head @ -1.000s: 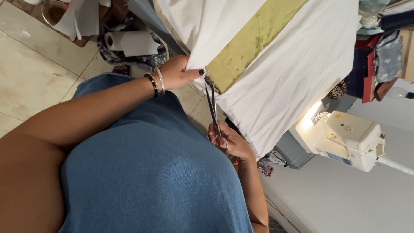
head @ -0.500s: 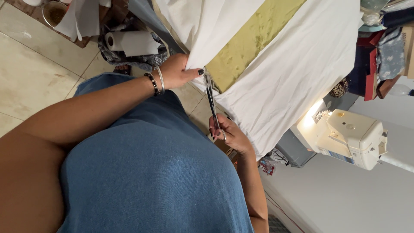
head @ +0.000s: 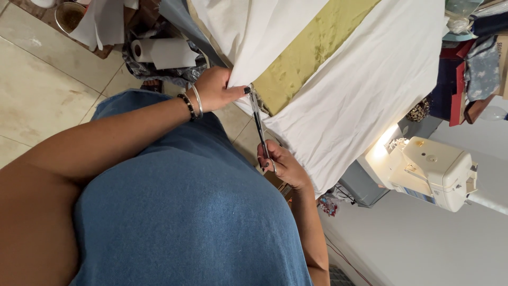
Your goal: Cutting white fabric with scissors and positioning it over a foam block on a work table.
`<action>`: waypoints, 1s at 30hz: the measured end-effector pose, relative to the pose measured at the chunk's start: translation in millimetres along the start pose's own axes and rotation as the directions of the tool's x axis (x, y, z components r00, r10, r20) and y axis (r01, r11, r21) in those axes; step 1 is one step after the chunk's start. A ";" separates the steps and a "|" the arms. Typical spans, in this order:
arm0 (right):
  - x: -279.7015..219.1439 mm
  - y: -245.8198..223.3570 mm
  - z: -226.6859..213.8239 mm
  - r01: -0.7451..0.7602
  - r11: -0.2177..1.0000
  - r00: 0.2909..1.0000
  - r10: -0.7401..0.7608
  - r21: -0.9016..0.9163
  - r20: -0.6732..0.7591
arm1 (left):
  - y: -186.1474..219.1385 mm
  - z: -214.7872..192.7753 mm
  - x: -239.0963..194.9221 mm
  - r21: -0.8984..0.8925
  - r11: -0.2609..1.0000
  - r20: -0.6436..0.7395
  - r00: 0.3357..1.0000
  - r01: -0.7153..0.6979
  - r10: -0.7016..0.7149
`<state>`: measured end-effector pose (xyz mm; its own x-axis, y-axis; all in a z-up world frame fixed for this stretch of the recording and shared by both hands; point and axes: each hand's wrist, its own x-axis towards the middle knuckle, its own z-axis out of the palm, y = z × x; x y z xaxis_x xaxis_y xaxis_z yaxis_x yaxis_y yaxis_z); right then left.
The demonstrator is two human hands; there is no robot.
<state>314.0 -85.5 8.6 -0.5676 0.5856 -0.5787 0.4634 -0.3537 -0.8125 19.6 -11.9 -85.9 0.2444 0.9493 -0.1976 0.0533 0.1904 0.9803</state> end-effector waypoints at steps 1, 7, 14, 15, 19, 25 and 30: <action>-0.6 -0.3 -0.2 0.000 1.000 1.000 0.000 0.000 0.000 | -0.3 0.4 0.7 0.000 1.000 0.000 1.000 0.000 0.000; 1.6 -4.1 -3.2 -0.018 1.000 1.000 0.019 -0.013 0.016 | -11.8 6.0 6.4 -0.031 1.000 -0.031 1.000 0.000 -0.001; 8.2 -0.2 -5.6 0.012 0.998 1.000 -0.012 0.058 0.014 | -13.0 8.5 4.5 -0.099 0.994 -0.011 0.998 0.054 -0.055; 9.9 -2.2 -5.2 0.024 0.997 1.000 -0.026 0.077 0.014 | -19.2 10.2 6.5 -0.140 0.988 -0.001 0.998 0.056 -0.057; 8.6 8.9 -2.1 0.055 0.989 0.998 -0.058 0.137 0.015 | -18.2 11.5 3.1 -0.238 0.968 0.023 0.997 0.074 -0.071; 9.3 19.8 10.2 0.090 0.957 0.995 -0.077 0.276 -0.057 | -30.8 13.9 6.1 -0.368 0.929 0.061 0.998 0.043 -0.022; 14.6 29.1 16.7 0.118 0.927 0.992 -0.091 0.356 -0.092 | -43.0 19.3 8.7 -0.474 0.878 0.077 0.997 0.059 -0.025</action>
